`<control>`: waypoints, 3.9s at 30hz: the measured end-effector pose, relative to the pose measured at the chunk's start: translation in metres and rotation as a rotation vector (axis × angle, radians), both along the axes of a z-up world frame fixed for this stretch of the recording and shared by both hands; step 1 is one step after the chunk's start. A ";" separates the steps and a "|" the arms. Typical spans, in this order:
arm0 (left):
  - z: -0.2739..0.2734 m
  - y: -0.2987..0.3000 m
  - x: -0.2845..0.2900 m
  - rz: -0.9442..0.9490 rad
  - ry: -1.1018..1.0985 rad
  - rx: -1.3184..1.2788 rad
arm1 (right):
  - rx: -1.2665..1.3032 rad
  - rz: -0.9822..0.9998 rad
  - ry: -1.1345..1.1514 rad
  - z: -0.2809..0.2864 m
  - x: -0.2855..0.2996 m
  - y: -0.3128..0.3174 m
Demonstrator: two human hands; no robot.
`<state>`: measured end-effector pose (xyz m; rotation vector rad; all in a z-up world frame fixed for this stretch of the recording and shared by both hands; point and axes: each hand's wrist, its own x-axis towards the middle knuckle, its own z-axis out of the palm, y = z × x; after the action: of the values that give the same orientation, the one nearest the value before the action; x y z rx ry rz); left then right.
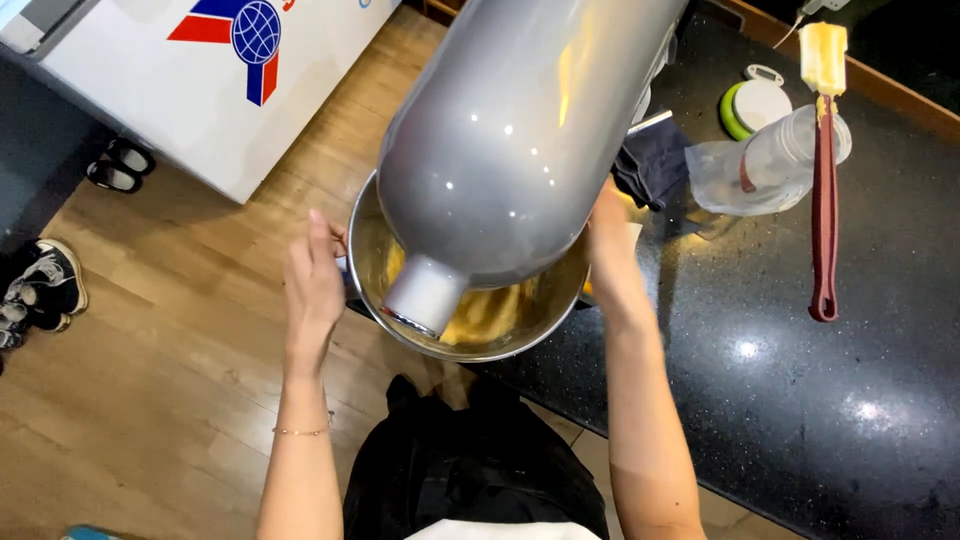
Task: Mix dough in a stand mixer, scrape the bowl with a spatula, and add liquid.
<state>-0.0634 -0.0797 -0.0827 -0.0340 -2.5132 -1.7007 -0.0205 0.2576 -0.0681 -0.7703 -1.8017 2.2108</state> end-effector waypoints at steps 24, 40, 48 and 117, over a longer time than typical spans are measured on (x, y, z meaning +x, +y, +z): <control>-0.007 0.007 0.003 0.084 0.104 -0.023 | 0.267 0.144 0.223 -0.009 0.003 -0.016; -0.010 0.007 0.003 0.107 0.112 -0.048 | 0.311 0.136 0.256 -0.015 0.002 -0.014; -0.006 0.008 0.004 0.109 0.087 -0.029 | 0.379 0.143 0.268 -0.024 -0.001 -0.009; -0.002 0.010 0.004 0.106 0.104 -0.017 | 0.315 0.137 0.267 -0.006 0.001 -0.016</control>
<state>-0.0592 -0.0695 -0.0850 0.0088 -2.4095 -1.5943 -0.0191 0.2412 -0.0745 -0.2825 -2.0393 1.9225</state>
